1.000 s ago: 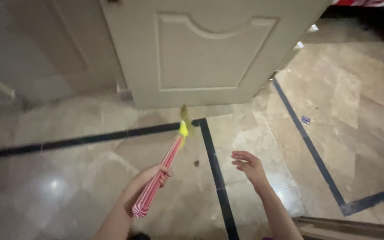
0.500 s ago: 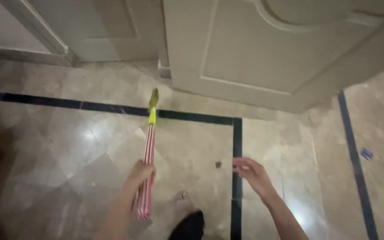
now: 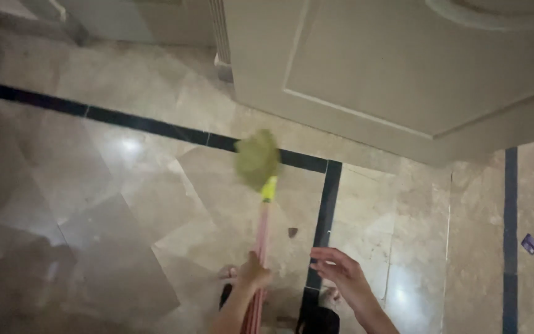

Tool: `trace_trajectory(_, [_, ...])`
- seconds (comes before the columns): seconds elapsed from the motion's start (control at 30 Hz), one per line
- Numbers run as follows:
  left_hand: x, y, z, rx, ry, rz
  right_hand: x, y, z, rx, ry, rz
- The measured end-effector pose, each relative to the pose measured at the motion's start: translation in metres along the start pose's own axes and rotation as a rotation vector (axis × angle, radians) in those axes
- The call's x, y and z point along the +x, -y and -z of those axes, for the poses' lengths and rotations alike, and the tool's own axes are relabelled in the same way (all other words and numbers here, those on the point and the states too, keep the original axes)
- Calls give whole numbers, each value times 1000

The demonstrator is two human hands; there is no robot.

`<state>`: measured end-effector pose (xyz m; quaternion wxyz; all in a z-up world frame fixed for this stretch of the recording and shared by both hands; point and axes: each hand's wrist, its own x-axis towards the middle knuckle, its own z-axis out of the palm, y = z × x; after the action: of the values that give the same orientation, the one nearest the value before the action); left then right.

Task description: Sweeping the floor with a broom.

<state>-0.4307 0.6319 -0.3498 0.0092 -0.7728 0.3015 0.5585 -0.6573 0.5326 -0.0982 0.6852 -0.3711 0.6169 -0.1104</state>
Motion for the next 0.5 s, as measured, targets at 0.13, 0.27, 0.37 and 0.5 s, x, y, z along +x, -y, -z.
trace_trajectory(0.13, [-134, -110, 39, -162, 267, 21, 16, -20, 46, -1, 74, 218])
trace_trajectory(0.27, [-145, -74, 44, -245, 240, -96, 9, -23, 79, -29, 61, 217])
trace_trajectory(0.37, [-140, -60, 90, -400, 14, -253, 11, -11, 93, -48, 68, 224])
trace_trajectory(0.5, [-98, -57, 134, -287, -130, -4, 10, -22, 120, -23, 38, 162])
